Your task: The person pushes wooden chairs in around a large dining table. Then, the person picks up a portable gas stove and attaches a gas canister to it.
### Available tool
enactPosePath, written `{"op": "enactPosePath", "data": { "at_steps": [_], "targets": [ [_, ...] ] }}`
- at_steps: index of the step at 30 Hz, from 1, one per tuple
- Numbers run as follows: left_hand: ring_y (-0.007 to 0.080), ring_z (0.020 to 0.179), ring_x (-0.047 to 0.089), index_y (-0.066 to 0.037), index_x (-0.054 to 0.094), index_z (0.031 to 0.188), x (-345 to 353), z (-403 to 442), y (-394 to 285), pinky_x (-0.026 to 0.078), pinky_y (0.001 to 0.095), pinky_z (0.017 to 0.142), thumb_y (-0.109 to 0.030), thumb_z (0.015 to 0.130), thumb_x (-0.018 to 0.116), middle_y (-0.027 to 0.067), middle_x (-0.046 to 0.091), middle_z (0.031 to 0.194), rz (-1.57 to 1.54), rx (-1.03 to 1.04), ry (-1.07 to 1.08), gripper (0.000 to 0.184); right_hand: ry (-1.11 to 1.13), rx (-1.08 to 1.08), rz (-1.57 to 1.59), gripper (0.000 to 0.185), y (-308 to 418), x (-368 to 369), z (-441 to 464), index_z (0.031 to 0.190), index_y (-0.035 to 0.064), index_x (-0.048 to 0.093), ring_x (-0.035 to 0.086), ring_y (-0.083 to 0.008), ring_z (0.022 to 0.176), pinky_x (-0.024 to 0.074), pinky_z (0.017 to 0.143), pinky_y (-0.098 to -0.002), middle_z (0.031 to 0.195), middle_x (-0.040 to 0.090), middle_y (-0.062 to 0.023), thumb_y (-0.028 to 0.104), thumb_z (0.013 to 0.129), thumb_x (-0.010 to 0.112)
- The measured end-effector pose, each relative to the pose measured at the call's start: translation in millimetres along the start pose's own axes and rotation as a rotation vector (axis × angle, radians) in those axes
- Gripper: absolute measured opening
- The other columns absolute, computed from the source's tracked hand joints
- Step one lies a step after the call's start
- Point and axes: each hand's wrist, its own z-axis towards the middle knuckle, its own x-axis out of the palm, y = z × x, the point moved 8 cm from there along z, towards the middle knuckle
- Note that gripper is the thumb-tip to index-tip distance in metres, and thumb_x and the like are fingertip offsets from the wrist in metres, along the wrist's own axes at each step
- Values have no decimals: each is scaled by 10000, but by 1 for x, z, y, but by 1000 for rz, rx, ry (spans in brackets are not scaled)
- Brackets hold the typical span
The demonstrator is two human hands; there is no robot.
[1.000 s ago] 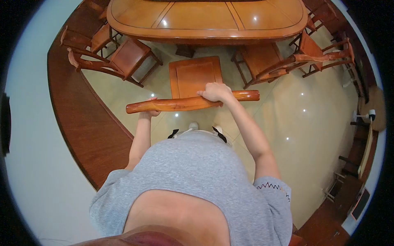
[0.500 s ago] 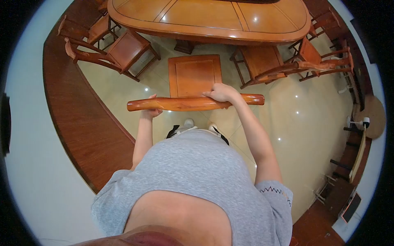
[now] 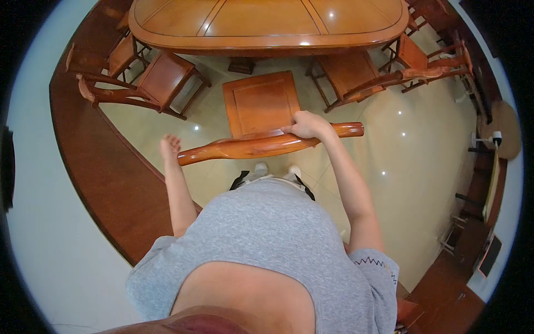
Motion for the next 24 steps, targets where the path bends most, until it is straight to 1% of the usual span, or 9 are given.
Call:
{"op": "enactPosePath", "data": {
  "at_steps": [3,8,11,13,15,18,20,21,24],
  "targets": [
    [161,691,581,-38,543,1020,32,-73,-122,401,285,548,-202,861,547,73,594,861,-79,313,-67,229,-9,13,35,449,-6,-1,3,859,16,702,637,-330,811,487,721,-403,857,661,-216,453,805,612],
    [127,628,547,-34,542,931,106,-203,-252,388,222,540,-108,884,542,60,580,758,-313,780,212,88,-34,9,30,408,-4,-3,8,824,-30,681,625,-331,729,477,685,-402,781,647,-230,374,810,623],
    [127,606,508,-13,545,943,129,-291,-291,400,235,556,-87,898,499,73,572,756,-381,986,385,99,-57,11,16,420,-7,-4,8,820,-31,679,622,-340,728,474,683,-412,778,646,-230,385,807,623],
    [160,651,536,-25,567,855,122,-352,-309,389,279,580,-213,914,480,85,565,706,-690,1122,668,216,-79,6,12,429,-9,-9,7,818,-32,678,621,-345,728,471,682,-418,778,645,-230,393,806,621],
    [154,654,525,-44,568,804,94,-405,-321,383,303,592,-318,910,461,59,543,671,-976,1573,477,313,-5,23,-7,447,-11,-8,6,887,-25,669,632,-358,873,490,747,-423,942,650,-239,410,802,612],
    [163,625,512,-62,570,788,98,-472,-318,390,310,601,-327,893,445,47,510,642,-1269,1667,535,312,1,-39,-57,487,-14,-12,1,905,-45,659,627,-364,919,492,784,-433,968,646,-243,428,814,585],
    [270,826,584,6,565,902,100,-525,-305,462,397,763,-184,907,506,131,629,881,-1082,2057,508,199,-20,-104,-56,505,-10,-23,-10,912,-44,661,622,-373,942,492,813,-444,982,642,-248,443,827,555],
    [270,826,584,6,565,902,116,-542,-301,462,397,763,-184,907,506,131,629,881,-1097,2039,538,199,-36,-136,-40,491,-14,-26,-13,908,-38,663,624,-379,928,494,809,-448,971,645,-246,432,835,544],
    [316,1037,510,20,572,1031,179,-594,-285,349,493,930,-176,922,478,169,580,1103,-1304,1695,1031,243,-185,-329,-63,449,-28,-34,-18,867,-26,665,639,-376,870,500,781,-465,918,655,-239,398,861,517]
  ]
}}
